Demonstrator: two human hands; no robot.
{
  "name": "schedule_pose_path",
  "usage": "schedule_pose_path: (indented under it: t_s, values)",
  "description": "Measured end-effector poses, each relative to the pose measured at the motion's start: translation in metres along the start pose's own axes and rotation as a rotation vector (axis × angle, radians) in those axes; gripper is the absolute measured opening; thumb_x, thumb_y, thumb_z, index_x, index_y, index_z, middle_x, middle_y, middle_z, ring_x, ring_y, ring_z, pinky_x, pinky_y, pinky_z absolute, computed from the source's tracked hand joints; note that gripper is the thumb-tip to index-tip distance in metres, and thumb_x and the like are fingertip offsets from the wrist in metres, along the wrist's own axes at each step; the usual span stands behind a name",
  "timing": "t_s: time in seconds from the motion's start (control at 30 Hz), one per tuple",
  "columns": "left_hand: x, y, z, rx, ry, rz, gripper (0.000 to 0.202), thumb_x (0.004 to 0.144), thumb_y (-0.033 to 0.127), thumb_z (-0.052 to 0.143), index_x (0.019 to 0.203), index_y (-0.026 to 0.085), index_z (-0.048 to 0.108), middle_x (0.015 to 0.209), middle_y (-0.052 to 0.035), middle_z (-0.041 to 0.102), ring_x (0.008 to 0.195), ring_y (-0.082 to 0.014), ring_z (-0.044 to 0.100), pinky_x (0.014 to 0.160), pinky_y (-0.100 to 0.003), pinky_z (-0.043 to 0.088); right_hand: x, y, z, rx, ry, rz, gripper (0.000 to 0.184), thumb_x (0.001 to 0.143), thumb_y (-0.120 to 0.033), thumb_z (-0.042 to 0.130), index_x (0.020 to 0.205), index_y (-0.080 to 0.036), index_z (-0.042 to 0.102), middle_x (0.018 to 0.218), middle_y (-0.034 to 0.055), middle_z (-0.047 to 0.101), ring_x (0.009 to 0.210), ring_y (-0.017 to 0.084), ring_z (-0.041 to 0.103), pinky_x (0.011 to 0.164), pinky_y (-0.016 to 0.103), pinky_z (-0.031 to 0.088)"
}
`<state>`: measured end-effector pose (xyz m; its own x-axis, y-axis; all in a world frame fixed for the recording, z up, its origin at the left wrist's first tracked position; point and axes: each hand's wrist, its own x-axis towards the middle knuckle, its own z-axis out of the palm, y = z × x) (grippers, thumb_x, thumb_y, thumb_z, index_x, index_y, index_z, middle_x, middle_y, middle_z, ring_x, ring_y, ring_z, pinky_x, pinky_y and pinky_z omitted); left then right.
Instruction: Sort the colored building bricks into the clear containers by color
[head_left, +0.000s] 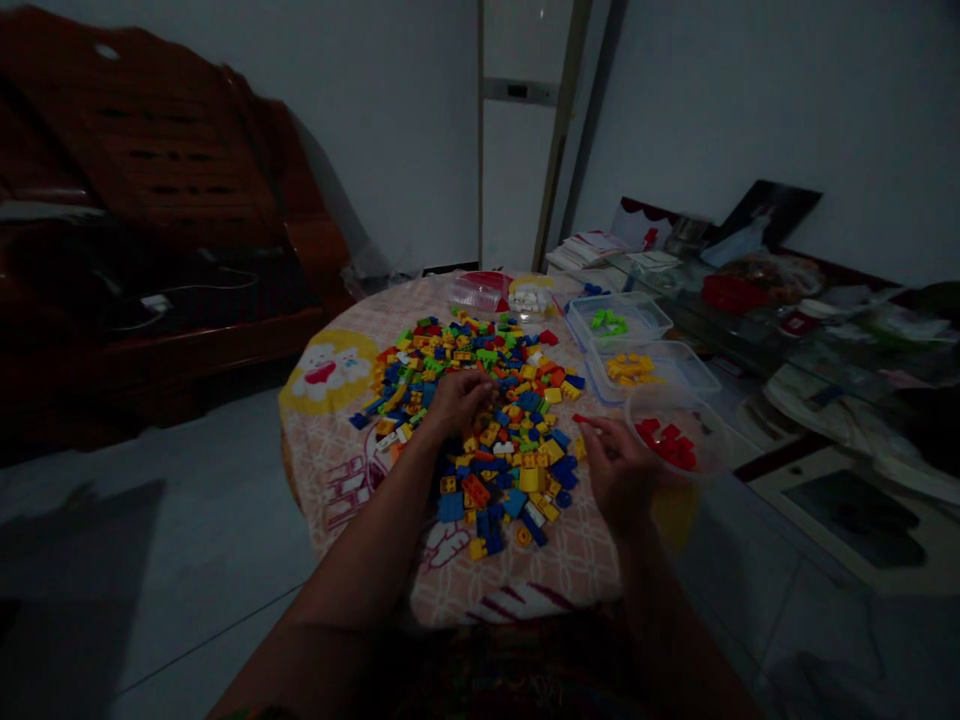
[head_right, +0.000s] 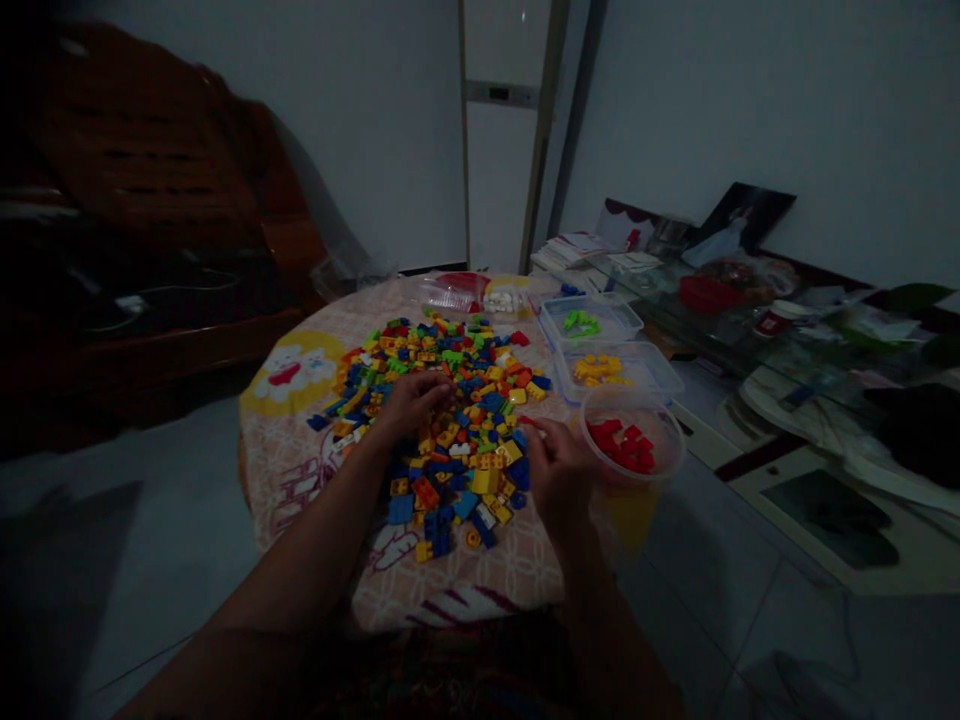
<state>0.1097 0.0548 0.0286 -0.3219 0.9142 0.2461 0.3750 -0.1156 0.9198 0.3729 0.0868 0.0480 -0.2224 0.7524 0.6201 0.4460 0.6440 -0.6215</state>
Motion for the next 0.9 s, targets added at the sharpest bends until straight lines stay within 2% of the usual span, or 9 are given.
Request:
schedule_pose_path:
  t_s: [0.07,0.1,0.2,0.27,0.43,0.6,0.73,0.8,0.9]
  values:
    - [0.000,-0.002,-0.005,0.141,0.049,0.036,0.026,0.083,0.036,0.055,0.085,0.014,0.069,0.072,-0.0029,0.068,0.065,-0.0148,0.061,0.061,-0.024,0.046,0.007,0.013,-0.021,-0.131,0.122,0.080,0.031,0.088,-0.043,0.060,0.093,-0.017,0.075,0.076,0.0062,0.074,0.060,0.017,0.064,0.059,0.025,0.046]
    - [0.000,-0.002,-0.006,0.204,0.022,0.063,0.026,0.083,0.036,0.056,0.087,0.015,0.071,0.077,-0.0035,0.070,0.069,-0.0158,0.063,0.064,-0.025,0.047,0.011,0.019,-0.031,-0.191,0.170,0.110,0.032,0.088,-0.044,0.060,0.094,-0.017,0.076,0.078,0.0069,0.075,0.062,0.017,0.065,0.060,0.026,0.046]
    - [-0.002,-0.001,-0.003,0.335,-0.164,0.136,0.031,0.079,0.039,0.065,0.099,0.018,0.073,0.095,-0.0053,0.073,0.083,-0.0187,0.065,0.073,-0.027,0.048,0.020,0.033,-0.050,-0.357,0.262,0.166,0.034,0.087,-0.046,0.060,0.093,-0.017,0.077,0.081,0.0083,0.076,0.064,0.020,0.066,0.060,0.028,0.044]
    - [-0.002,-0.001,0.004,0.441,-0.245,0.154,0.034,0.074,0.038,0.071,0.102,0.018,0.073,0.099,-0.0061,0.073,0.087,-0.0200,0.065,0.076,-0.028,0.048,0.022,0.035,-0.053,-0.404,0.271,0.166,0.033,0.085,-0.044,0.061,0.092,-0.016,0.077,0.080,0.0096,0.076,0.063,0.020,0.065,0.058,0.028,0.043]
    - [0.001,-0.008,0.008,0.672,-0.210,0.127,0.016,0.074,0.024,0.068,0.089,0.019,0.073,0.097,-0.0060,0.071,0.090,-0.0215,0.065,0.081,-0.030,0.048,0.012,0.021,-0.036,-0.232,0.159,0.046,0.032,0.087,-0.041,0.059,0.094,-0.016,0.077,0.086,0.0103,0.077,0.072,0.021,0.070,0.067,0.029,0.050]
    - [0.004,-0.021,-0.014,0.781,-0.059,0.099,0.017,0.073,0.020,0.068,0.089,0.018,0.073,0.096,-0.0084,0.071,0.094,-0.0252,0.064,0.086,-0.035,0.048,0.002,0.016,-0.018,-0.186,0.074,-0.005,0.033,0.089,-0.042,0.057,0.092,-0.016,0.077,0.084,0.0105,0.078,0.071,0.022,0.072,0.068,0.029,0.053]
    - [0.006,-0.024,-0.025,0.749,0.026,0.135,0.021,0.072,0.016,0.068,0.091,0.019,0.073,0.101,-0.0079,0.072,0.100,-0.0248,0.063,0.092,-0.037,0.047,0.000,0.019,-0.013,-0.151,0.045,-0.047,0.031,0.089,-0.040,0.057,0.093,-0.016,0.077,0.085,0.0104,0.078,0.070,0.022,0.072,0.066,0.029,0.054]
    - [0.006,-0.021,-0.024,0.701,0.032,0.177,0.020,0.073,0.017,0.068,0.091,0.020,0.074,0.100,-0.0072,0.072,0.100,-0.0235,0.063,0.093,-0.036,0.046,-0.001,0.019,-0.010,-0.131,0.023,-0.085,0.029,0.090,-0.037,0.056,0.093,-0.016,0.076,0.085,0.0101,0.078,0.071,0.021,0.072,0.066,0.029,0.055]
    - [0.005,-0.012,-0.014,0.658,-0.048,0.200,0.013,0.074,0.021,0.068,0.084,0.019,0.076,0.094,-0.0067,0.073,0.094,-0.0216,0.064,0.088,-0.032,0.046,-0.003,0.016,-0.003,-0.108,-0.019,-0.149,0.027,0.092,-0.034,0.055,0.093,-0.016,0.075,0.085,0.0105,0.077,0.071,0.022,0.072,0.067,0.030,0.055]
